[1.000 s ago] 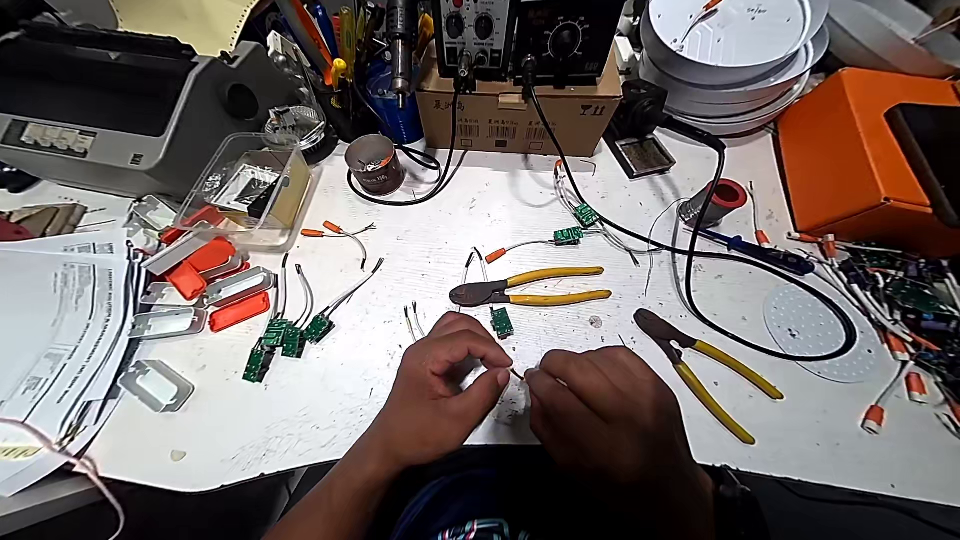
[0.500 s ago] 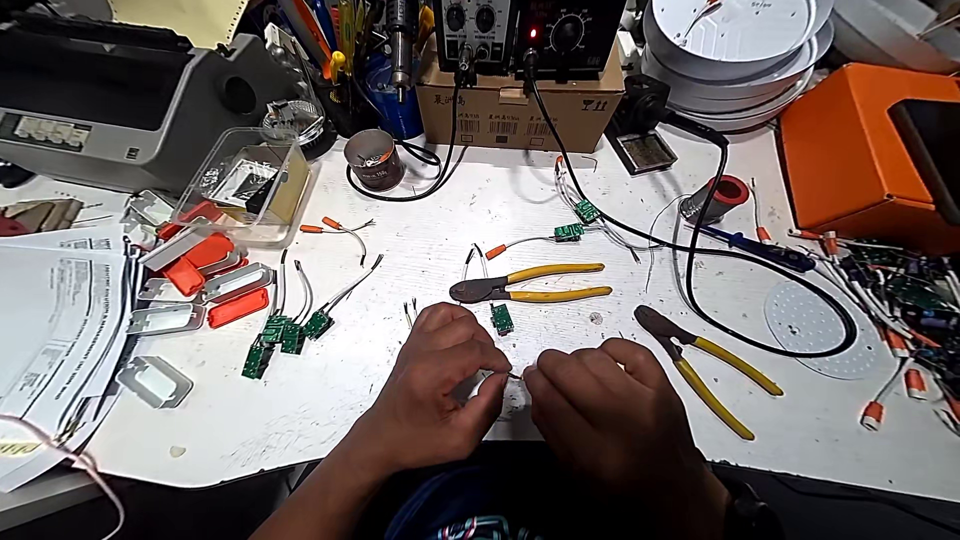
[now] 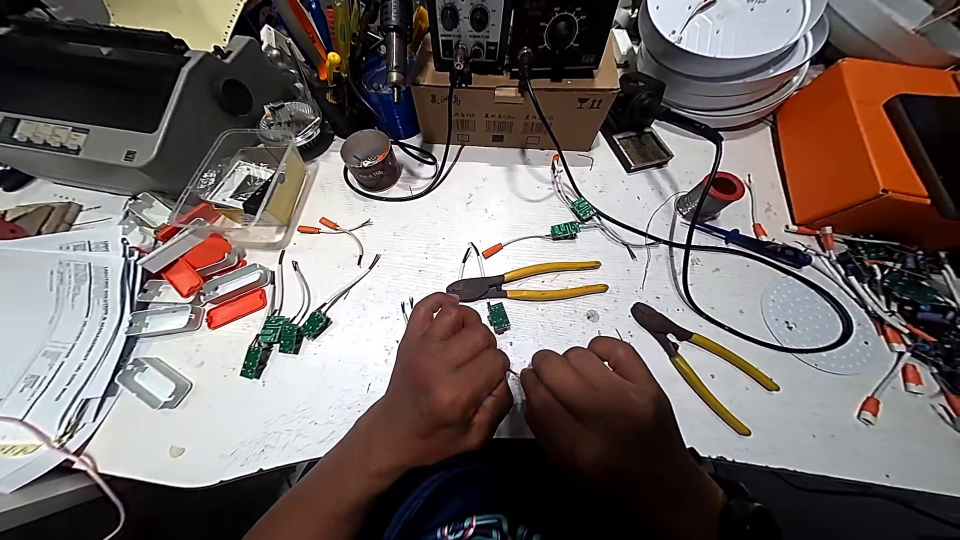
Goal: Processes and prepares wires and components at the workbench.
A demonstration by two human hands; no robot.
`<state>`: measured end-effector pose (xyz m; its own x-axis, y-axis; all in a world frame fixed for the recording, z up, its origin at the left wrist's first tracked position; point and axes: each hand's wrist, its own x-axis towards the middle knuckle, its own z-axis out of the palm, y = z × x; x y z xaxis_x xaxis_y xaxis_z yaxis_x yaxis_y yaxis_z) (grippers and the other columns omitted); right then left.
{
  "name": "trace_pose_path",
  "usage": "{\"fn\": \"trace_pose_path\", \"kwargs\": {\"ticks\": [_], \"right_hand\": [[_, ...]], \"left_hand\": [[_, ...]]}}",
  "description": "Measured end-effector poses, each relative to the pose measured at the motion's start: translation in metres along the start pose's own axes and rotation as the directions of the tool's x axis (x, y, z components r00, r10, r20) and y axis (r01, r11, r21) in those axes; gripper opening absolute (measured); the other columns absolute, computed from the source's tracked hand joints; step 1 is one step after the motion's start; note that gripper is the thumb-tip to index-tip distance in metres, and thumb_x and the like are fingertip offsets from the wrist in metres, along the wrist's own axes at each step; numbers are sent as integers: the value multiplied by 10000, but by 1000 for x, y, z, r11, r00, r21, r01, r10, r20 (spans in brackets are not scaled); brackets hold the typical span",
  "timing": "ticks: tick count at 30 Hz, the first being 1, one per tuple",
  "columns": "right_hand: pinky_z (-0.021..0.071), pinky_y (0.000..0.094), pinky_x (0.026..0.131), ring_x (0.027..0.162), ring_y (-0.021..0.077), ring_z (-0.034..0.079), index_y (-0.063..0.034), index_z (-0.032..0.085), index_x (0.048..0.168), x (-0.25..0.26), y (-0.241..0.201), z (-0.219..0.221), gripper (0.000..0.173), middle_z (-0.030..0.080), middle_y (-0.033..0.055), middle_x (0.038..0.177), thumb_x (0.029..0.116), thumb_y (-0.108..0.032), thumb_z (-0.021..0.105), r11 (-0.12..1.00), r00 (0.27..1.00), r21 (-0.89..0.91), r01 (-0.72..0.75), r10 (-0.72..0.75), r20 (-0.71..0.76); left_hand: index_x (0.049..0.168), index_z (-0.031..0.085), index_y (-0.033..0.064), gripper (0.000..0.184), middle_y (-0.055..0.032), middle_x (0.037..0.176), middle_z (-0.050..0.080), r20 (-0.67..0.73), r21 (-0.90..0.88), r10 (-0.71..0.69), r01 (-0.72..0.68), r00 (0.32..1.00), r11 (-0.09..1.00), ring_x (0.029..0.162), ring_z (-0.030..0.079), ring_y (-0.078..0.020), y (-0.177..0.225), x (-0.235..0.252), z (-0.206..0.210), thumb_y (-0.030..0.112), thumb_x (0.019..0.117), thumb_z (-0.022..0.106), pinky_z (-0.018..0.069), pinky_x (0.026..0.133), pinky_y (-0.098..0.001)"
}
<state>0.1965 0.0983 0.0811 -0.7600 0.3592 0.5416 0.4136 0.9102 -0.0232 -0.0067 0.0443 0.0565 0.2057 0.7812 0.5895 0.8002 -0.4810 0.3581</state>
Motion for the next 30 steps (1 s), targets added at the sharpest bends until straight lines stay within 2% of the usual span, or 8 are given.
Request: {"fn": "trace_pose_path", "kwargs": {"ticks": [6, 10, 14, 19, 21, 23, 27, 30], "right_hand": [[379, 390, 658, 593, 211, 492, -80, 652, 783, -3, 1, -2, 238, 586, 61, 710, 983, -112, 526, 999, 999, 0, -47, 47, 27], [385, 396, 649, 593, 213, 501, -97, 640, 758, -17, 13, -8, 237, 587, 57, 712, 963, -133, 525, 997, 994, -8, -80, 80, 68], [424, 386, 694, 667, 182, 583, -126, 732, 869, -27, 25, -8, 217, 676, 35, 794, 976, -208, 561, 976, 981, 94, -195, 195, 12], [432, 303, 783, 808, 51, 586, -165, 768, 941, -30, 28, -8, 224, 684, -41, 884, 1003, -274, 583, 803, 919, 479, -355, 395, 19], [464, 273, 786, 820, 17, 596, -164, 769, 941, -31, 30, -9, 201, 684, -66, 900, 1000, -268, 608, 717, 896, 583, -384, 442, 46], [489, 273, 788, 825, 16, 615, -152, 765, 929, -32, 32, -9, 185, 687, -63, 903, 996, -250, 624, 658, 885, 644, -391, 461, 66], [473, 296, 804, 828, 28, 608, -145, 764, 945, -35, 31, -6, 190, 687, -51, 908, 1008, -243, 614, 651, 881, 654, -386, 471, 52], [452, 297, 830, 851, 30, 597, -155, 764, 956, -35, 30, -4, 183, 682, -57, 908, 1006, -251, 617, 681, 883, 625, -382, 468, 30]], "left_hand": [[792, 660, 131, 214, -30, 777, 631, -40, 114, 10, -5, 999, 993, 891, 621, -228, 4, 1, 5, 244, 958, 586, 391, 1051, -503], [774, 685, 100, 250, -61, 790, 690, -167, 234, -125, 163, 978, 958, 909, 670, -244, -29, -5, -24, 242, 945, 571, 449, 1004, -520], [846, 680, 131, 251, -5, 819, 682, -121, 34, -233, 238, 965, 971, 924, 634, -158, -30, -7, -33, 262, 974, 509, 444, 964, -431], [816, 645, 136, 331, -19, 813, 663, 97, -121, -154, 166, 983, 979, 933, 629, -187, 0, 6, 5, 287, 1021, 434, 424, 968, -435], [911, 692, 134, 317, -10, 900, 693, 142, -157, -152, 174, 978, 972, 998, 625, -170, 8, 12, 15, 286, 1048, 450, 411, 997, -422], [1038, 717, 134, 232, 7, 986, 705, 118, -245, -180, 205, 976, 948, 1031, 623, -136, 13, 17, 20, 258, 997, 525, 435, 982, -401], [1045, 717, 72, 156, -3, 1009, 698, 106, -591, -300, 303, 948, 748, 1030, 631, -112, 23, 27, 23, 183, 981, 627, 519, 936, -314], [999, 724, 49, 133, -11, 977, 706, 154, -712, -340, 343, 928, 612, 992, 649, -104, 22, 31, 23, 163, 981, 658, 541, 900, -292]]}}
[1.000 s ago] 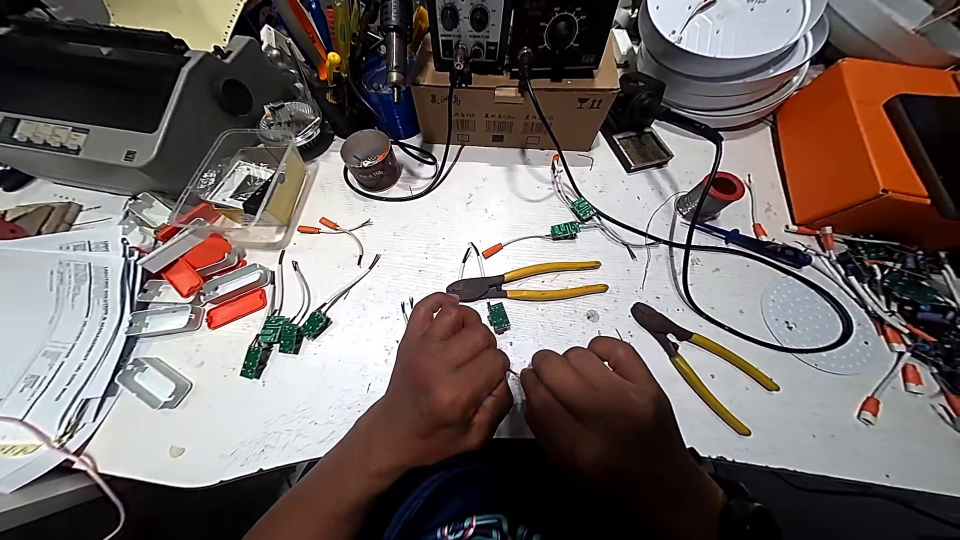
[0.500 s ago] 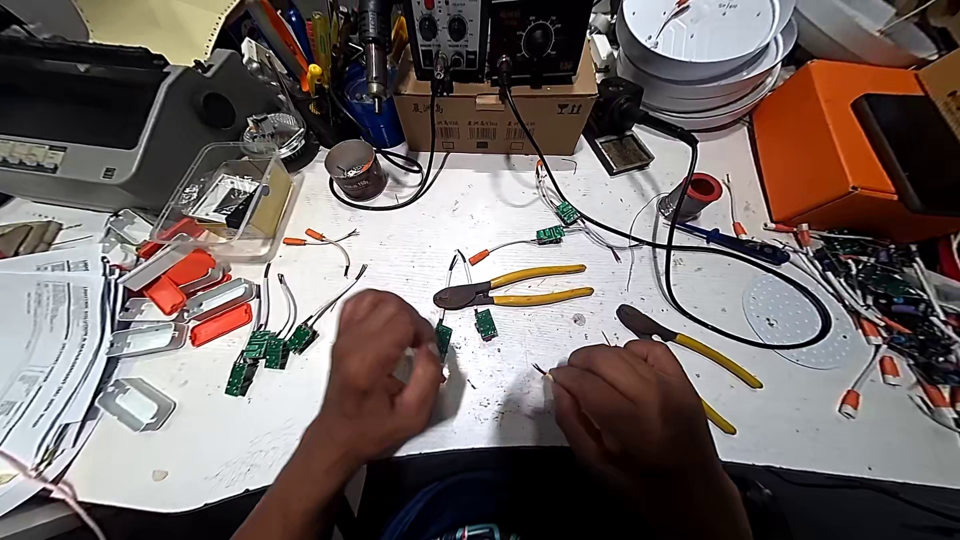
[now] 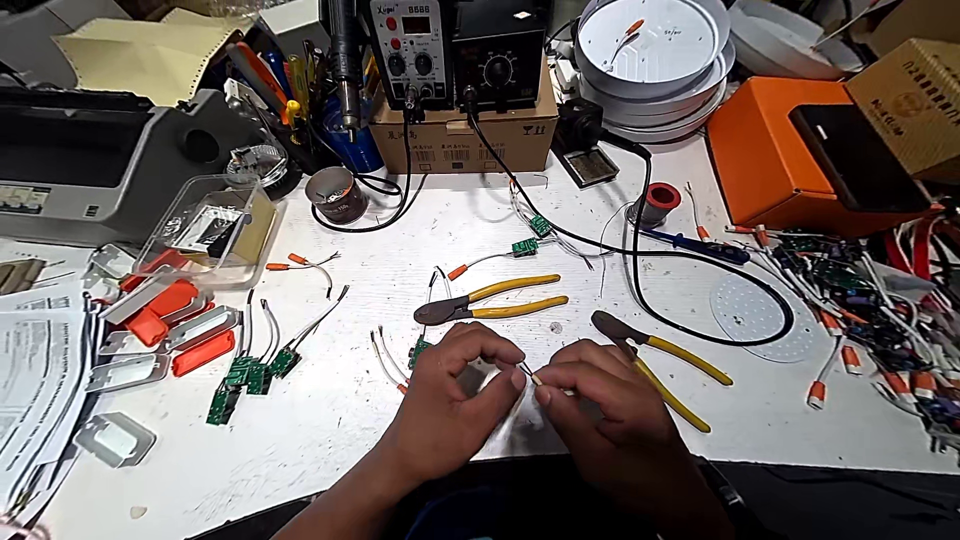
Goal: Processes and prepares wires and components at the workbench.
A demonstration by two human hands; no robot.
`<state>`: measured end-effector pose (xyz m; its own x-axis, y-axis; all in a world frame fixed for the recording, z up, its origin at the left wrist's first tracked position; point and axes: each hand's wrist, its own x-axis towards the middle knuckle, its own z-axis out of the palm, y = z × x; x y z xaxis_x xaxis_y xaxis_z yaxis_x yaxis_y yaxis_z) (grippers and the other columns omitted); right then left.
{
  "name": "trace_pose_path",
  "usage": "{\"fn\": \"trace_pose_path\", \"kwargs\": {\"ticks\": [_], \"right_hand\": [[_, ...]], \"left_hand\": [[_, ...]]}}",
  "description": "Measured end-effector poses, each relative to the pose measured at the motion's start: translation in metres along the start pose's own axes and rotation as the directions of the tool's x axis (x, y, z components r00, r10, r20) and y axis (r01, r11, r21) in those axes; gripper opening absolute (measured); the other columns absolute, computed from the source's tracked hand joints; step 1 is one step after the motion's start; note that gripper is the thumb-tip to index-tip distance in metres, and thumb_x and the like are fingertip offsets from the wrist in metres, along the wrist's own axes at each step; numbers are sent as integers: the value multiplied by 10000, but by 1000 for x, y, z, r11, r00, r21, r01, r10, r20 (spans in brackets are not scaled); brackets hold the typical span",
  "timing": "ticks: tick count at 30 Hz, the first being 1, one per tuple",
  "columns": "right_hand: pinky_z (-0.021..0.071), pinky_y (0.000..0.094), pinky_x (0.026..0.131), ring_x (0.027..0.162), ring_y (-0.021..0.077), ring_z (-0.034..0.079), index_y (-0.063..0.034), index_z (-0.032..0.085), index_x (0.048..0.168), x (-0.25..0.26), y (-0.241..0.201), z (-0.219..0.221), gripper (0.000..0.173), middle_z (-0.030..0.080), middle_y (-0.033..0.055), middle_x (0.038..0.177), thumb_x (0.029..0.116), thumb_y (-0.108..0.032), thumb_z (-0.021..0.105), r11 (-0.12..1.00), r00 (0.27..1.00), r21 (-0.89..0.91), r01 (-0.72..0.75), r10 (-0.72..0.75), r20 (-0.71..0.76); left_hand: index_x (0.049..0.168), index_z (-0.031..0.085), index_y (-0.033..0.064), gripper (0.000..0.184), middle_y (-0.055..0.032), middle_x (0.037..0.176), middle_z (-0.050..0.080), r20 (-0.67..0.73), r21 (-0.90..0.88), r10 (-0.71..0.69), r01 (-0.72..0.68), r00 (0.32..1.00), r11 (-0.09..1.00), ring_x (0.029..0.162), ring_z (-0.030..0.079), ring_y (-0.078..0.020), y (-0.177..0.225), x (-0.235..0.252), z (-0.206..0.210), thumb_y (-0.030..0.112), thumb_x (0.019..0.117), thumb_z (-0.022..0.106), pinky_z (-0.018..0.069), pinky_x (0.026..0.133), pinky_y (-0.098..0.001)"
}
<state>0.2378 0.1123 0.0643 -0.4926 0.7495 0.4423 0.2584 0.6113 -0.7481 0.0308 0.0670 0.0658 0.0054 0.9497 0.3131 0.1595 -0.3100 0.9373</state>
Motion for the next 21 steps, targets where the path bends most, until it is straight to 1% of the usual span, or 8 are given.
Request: {"fn": "trace_pose_path", "kwargs": {"ticks": [4, 6, 8, 11, 13, 15, 18, 21], "right_hand": [[424, 311, 828, 841, 47, 580, -151, 757, 951, 0, -1, 0, 203, 676, -47, 897, 1010, -258, 594, 998, 1000, -57, 28, -28, 4], [428, 311, 830, 845, 45, 580, -154, 747, 943, -1, -1, -1, 211, 672, -49, 900, 1013, -260, 578, 998, 1000, -55, 19, -19, 7], [443, 309, 839, 862, 39, 592, -154, 746, 954, -1, -2, -4, 217, 675, -53, 915, 1026, -266, 575, 1000, 1000, -2, -7, 7, 25], [483, 251, 809, 871, 36, 610, -111, 739, 966, 1, -1, -5, 210, 672, -35, 926, 1036, -234, 583, 971, 992, 221, -97, 75, 105], [513, 168, 708, 820, 26, 601, -50, 721, 962, 4, 1, -5, 193, 645, -2, 911, 1034, -172, 590, 881, 978, 438, -178, 106, 182], [473, 148, 624, 736, 6, 564, -34, 709, 964, 6, 4, -4, 193, 627, -11, 875, 1035, -161, 582, 756, 952, 592, -280, 137, 274], [488, 177, 632, 706, 18, 576, -32, 704, 970, 5, 10, -2, 204, 641, -21, 826, 1037, -165, 565, 588, 908, 703, -400, 149, 392], [507, 188, 652, 715, 22, 593, -42, 713, 962, 3, 13, 0, 208, 660, -19, 829, 1027, -189, 581, 431, 885, 776, -461, 159, 437]], "left_hand": [[922, 682, 64, 107, 21, 878, 672, -32, -152, -107, 100, 994, 983, 847, 639, -47, 0, 1, 0, 134, 990, 639, 544, 774, -228], [923, 668, 93, 110, 40, 851, 659, -107, -221, -138, 112, 985, 969, 801, 632, -48, -3, 3, -5, 162, 998, 626, 541, 754, -245], [947, 674, 89, 115, 38, 882, 665, -147, -185, -82, 54, 986, 981, 825, 634, -48, -3, 4, -9, 172, 1009, 625, 542, 769, -239], [1078, 705, 56, 179, 13, 1023, 693, -38, -67, 34, -36, 999, 997, 982, 643, -64, -3, 3, -11, 214, 1005, 661, 548, 879, -254], [1091, 721, 54, 187, -5, 1032, 700, 10, -52, 71, -70, 997, 996, 1033, 632, -98, -5, 2, -8, 197, 971, 711, 528, 923, -288], [1049, 739, 69, 144, -1, 997, 700, 17, -62, 102, -101, 995, 993, 1023, 620, -97, -6, 2, -6, 179, 955, 734, 508, 925, -285], [982, 745, 84, 90, 11, 952, 698, 18, -37, 122, -122, 992, 992, 1006, 610, -89, -6, 2, -4, 170, 960, 732, 485, 923, -279], [1042, 741, 82, 130, 14, 977, 703, 22, 14, 109, -109, 994, 994, 1020, 617, -96, -6, 2, -6, 182, 959, 737, 495, 937, -288]]}}
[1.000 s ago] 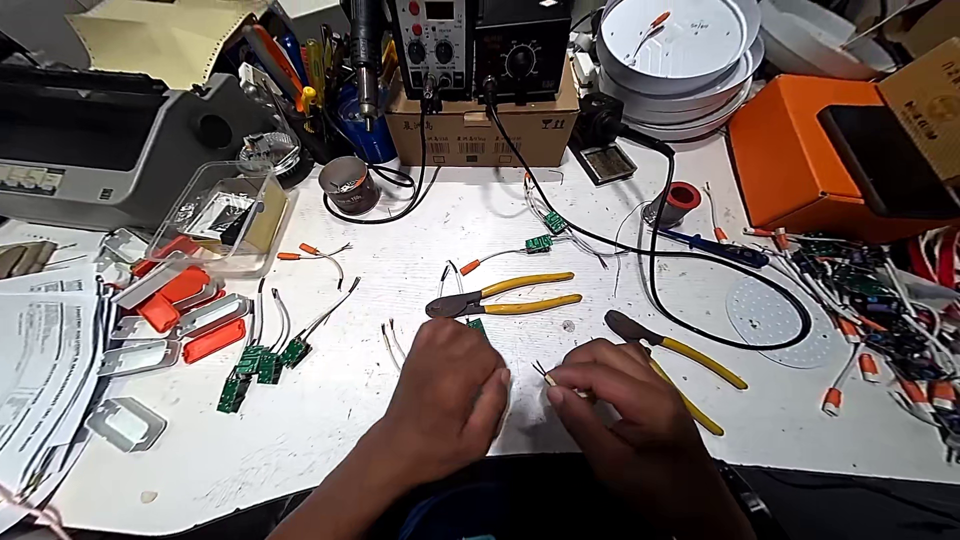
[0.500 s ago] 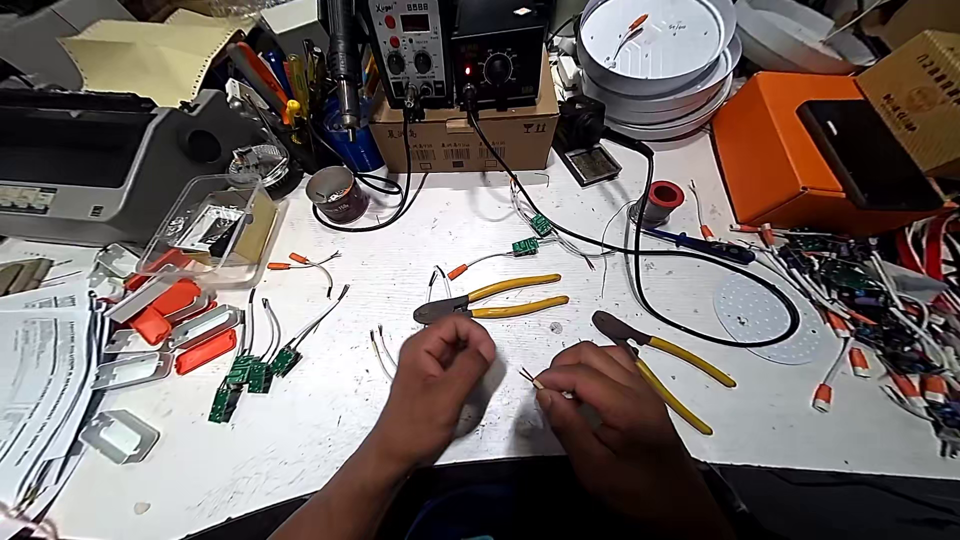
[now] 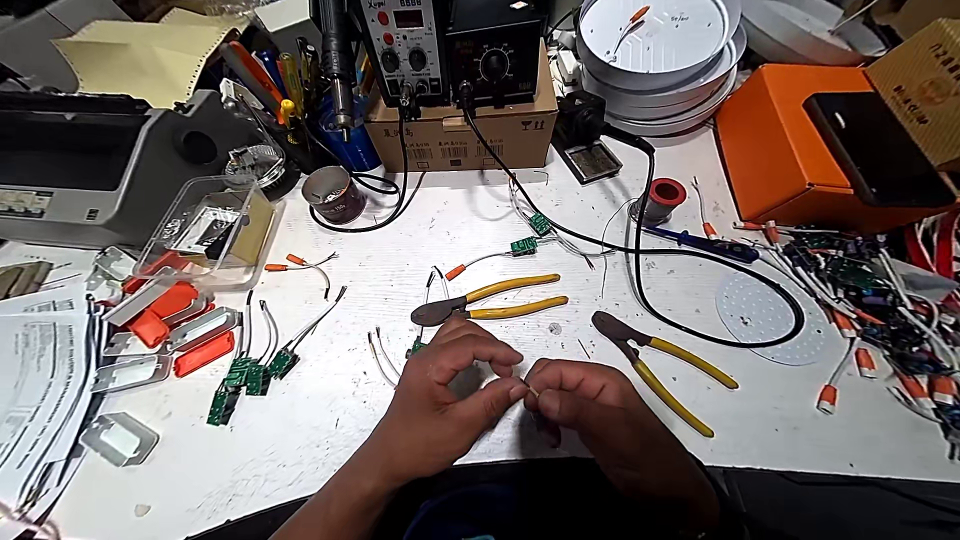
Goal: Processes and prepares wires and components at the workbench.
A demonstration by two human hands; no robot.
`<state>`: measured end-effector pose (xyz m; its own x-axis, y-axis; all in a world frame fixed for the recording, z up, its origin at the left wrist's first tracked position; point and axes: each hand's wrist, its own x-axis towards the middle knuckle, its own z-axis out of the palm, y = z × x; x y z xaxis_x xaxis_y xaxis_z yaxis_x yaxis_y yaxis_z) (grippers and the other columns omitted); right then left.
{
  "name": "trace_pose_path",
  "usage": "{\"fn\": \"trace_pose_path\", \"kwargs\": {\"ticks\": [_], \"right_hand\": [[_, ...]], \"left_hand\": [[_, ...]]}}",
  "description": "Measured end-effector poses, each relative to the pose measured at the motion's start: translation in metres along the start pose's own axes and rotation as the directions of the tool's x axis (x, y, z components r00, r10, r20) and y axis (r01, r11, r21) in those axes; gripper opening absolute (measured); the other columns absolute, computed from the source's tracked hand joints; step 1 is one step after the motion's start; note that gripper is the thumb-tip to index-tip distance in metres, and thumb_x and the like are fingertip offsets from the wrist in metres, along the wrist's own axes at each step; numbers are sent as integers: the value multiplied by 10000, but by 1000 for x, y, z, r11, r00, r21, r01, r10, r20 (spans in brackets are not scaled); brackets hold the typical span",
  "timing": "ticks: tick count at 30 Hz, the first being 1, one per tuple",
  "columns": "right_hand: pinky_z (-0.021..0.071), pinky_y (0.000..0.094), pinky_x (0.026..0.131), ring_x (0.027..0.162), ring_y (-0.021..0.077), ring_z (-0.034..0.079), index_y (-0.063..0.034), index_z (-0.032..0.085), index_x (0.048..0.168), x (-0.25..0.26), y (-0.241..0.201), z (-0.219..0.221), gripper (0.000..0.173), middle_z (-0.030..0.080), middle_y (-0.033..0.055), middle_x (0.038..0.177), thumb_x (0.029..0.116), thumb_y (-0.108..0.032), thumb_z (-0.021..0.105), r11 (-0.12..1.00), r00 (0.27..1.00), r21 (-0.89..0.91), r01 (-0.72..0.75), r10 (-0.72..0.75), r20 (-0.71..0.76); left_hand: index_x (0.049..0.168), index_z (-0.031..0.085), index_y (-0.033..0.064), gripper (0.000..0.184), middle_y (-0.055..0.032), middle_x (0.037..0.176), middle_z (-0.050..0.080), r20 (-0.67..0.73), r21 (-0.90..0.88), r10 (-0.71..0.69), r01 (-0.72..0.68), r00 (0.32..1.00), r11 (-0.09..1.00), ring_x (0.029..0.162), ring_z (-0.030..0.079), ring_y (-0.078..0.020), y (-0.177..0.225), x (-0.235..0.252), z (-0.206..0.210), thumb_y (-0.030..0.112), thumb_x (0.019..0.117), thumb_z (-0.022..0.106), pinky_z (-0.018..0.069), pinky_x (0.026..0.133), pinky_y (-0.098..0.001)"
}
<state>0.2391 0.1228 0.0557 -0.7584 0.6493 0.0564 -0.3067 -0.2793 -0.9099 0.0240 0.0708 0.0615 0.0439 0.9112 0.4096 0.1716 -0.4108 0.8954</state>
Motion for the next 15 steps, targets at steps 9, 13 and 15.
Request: {"fn": "trace_pose_path", "kwargs": {"ticks": [9, 13, 15], "right_hand": [[491, 173, 619, 687, 15, 574, -36, 702, 936, 0, -2, 5, 188, 634, -18, 808, 1023, -151, 580, 990, 998, -137, 42, -49, -47], [483, 165, 604, 675, 7, 568, -43, 702, 934, 0, -2, 7, 188, 633, -25, 798, 1025, -151, 578, 983, 996, -175, 47, -59, -64], [479, 164, 601, 670, 6, 564, -41, 700, 935, 0, -2, 8, 189, 631, -26, 799, 1027, -151, 578, 979, 996, -198, 56, -70, -63]], "left_hand": [[975, 725, 91, 96, 18, 952, 703, 47, 26, 8, -9, 999, 1000, 1021, 605, -95, -1, -1, -4, 184, 972, 699, 467, 944, -308], [936, 716, 91, 98, 20, 926, 695, 49, 29, 19, -21, 999, 999, 1009, 604, -92, 0, -1, -6, 181, 972, 705, 462, 940, -300], [906, 695, 98, 93, 26, 897, 678, 49, 44, 30, -32, 998, 999, 999, 593, -88, 0, -1, -6, 166, 969, 688, 447, 933, -296]]}}
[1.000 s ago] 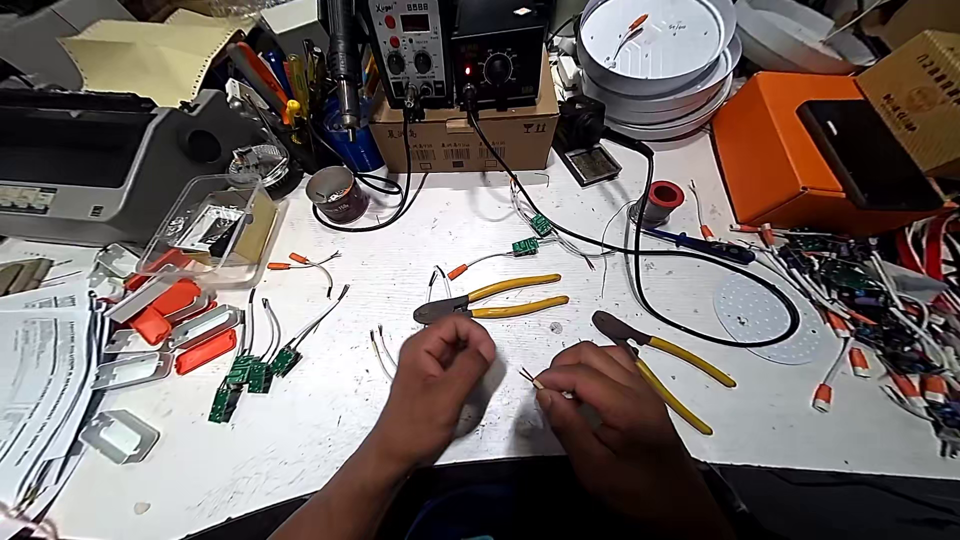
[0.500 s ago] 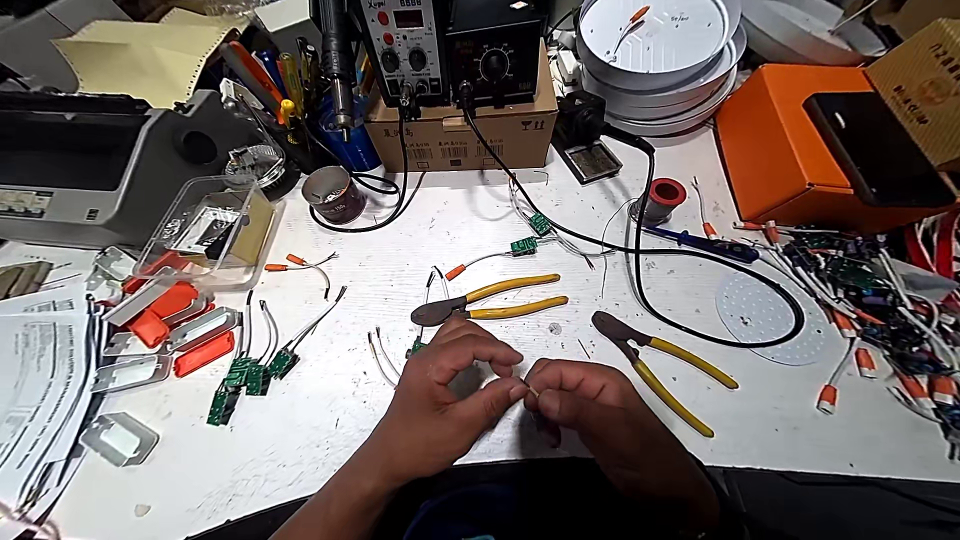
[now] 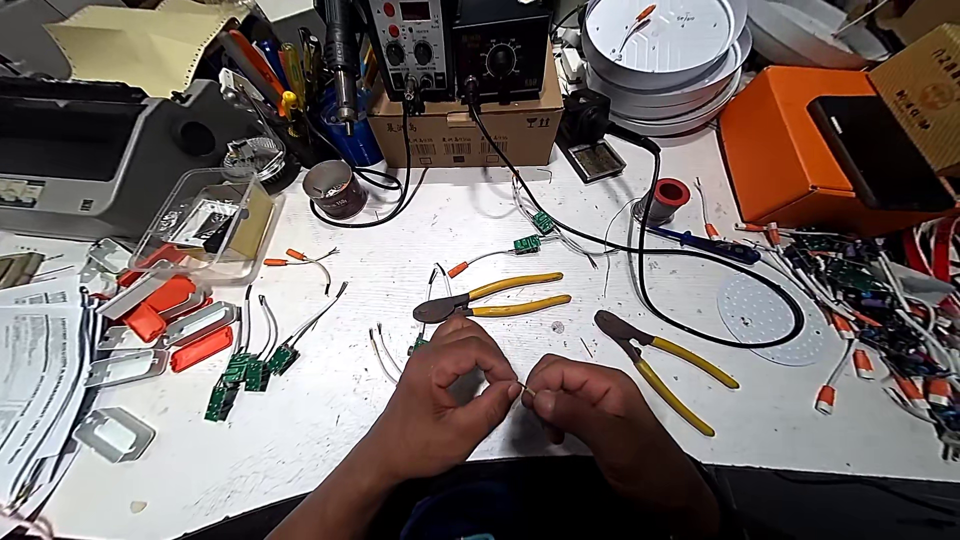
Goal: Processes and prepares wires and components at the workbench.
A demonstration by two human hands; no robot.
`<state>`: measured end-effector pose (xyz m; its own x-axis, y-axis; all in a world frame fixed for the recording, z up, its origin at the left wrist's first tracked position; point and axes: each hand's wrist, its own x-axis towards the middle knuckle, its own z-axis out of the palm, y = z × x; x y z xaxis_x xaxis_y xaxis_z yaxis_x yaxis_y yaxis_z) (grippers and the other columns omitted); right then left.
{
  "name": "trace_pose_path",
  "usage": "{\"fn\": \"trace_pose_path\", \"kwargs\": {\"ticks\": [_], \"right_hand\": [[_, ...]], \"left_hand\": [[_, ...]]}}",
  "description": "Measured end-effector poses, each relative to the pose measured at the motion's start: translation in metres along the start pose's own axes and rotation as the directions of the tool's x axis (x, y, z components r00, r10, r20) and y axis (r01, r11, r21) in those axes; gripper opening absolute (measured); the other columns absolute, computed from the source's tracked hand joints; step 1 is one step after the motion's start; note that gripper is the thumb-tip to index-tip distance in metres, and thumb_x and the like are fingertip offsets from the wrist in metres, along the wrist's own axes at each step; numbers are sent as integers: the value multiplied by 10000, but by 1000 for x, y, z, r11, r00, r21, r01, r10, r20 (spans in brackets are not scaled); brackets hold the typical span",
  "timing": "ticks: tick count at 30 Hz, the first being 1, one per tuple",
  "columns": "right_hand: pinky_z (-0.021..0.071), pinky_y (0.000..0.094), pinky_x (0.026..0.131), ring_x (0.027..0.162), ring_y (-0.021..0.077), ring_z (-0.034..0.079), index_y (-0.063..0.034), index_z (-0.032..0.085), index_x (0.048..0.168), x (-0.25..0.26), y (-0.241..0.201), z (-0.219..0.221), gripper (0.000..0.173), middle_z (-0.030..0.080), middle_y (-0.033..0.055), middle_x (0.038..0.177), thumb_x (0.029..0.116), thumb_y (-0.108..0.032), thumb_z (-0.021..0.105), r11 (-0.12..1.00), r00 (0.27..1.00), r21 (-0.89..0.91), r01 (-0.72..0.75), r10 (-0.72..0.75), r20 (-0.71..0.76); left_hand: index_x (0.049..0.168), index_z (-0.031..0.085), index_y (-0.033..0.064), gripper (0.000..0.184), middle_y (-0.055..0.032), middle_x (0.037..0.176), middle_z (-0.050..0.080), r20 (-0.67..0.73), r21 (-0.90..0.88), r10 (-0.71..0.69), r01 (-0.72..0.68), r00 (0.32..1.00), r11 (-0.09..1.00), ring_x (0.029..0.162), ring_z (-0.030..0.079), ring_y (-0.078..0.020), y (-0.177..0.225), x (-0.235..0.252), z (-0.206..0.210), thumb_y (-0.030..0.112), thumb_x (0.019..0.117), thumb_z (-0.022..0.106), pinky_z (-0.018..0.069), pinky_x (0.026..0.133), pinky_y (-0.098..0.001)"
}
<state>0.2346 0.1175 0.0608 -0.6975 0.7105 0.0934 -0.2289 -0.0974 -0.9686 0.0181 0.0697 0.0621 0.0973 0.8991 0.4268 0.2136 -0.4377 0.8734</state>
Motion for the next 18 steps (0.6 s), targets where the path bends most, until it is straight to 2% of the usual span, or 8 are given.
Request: {"fn": "trace_pose_path", "kwargs": {"ticks": [2, 5, 7, 9, 11, 13, 16, 18], "right_hand": [[461, 152, 591, 671, 3, 550, -45, 698, 923, -1, 0, 4, 193, 618, -22, 808, 1029, -151, 577, 992, 998, -117, 40, -46, -49], [460, 145, 609, 723, 11, 557, -63, 695, 900, -3, -2, 12, 222, 612, -11, 848, 1040, -187, 575, 924, 979, -371, 90, -150, -137], [464, 143, 605, 721, 12, 560, -62, 688, 894, -2, -3, 16, 226, 612, -8, 854, 1043, -187, 573, 913, 972, -395, 102, -176, -156], [484, 164, 610, 710, 27, 569, -46, 684, 888, 1, -4, 17, 227, 614, -2, 842, 1043, -164, 565, 944, 971, -311, 111, -169, -168], [524, 198, 619, 678, 44, 594, -43, 681, 885, 2, -4, 17, 238, 626, -9, 793, 1042, -160, 545, 985, 976, -143, 99, -124, -178], [552, 241, 626, 654, 73, 622, -49, 683, 880, 2, -3, 17, 251, 646, -5, 739, 1037, -179, 537, 997, 977, 25, 67, -61, -203], [587, 269, 643, 672, 107, 663, -47, 691, 872, 1, -2, 18, 251, 667, 28, 750, 1024, -174, 537, 984, 970, 179, 19, 26, -244], [581, 257, 672, 709, 102, 666, -42, 692, 861, 2, -1, 20, 256, 676, 38, 774, 1018, -160, 528, 976, 964, 218, 3, 55, -260]], "left_hand": [[878, 683, 105, 101, 35, 861, 664, -16, 48, 0, 1, 1000, 999, 975, 590, -83, 2, 0, 0, 161, 963, 680, 441, 923, -290], [855, 683, 103, 102, 33, 840, 667, -80, 47, -16, 20, 997, 999, 956, 603, -91, 2, 0, 0, 147, 947, 690, 460, 905, -290], [849, 683, 101, 97, 29, 842, 667, -131, -1, -29, 29, 991, 1000, 948, 611, -94, 3, 0, 3, 141, 935, 699, 475, 892, -288], [859, 692, 92, 92, 16, 862, 673, -187, -71, -45, 32, 981, 997, 945, 622, -100, 3, 1, 7, 140, 935, 710, 494, 881, -288], [878, 682, 110, 94, 25, 894, 679, -251, -139, -71, 37, 965, 990, 949, 654, -86, 3, 1, 6, 165, 952, 700, 544, 889, -280], [890, 684, 125, 89, 33, 905, 683, -290, -180, -92, 40, 952, 983, 958, 664, -84, 3, 2, 1, 181, 960, 680, 548, 918, -296], [904, 701, 95, 118, 17, 911, 686, -228, -128, -110, 82, 967, 988, 941, 645, -81, 3, 1, 1, 193, 967, 686, 536, 862, -272], [947, 728, 72, 127, -2, 940, 700, -193, -118, -123, 102, 973, 988, 967, 644, -100, 2, 0, 7, 197, 959, 710, 534, 876, -283]]}}
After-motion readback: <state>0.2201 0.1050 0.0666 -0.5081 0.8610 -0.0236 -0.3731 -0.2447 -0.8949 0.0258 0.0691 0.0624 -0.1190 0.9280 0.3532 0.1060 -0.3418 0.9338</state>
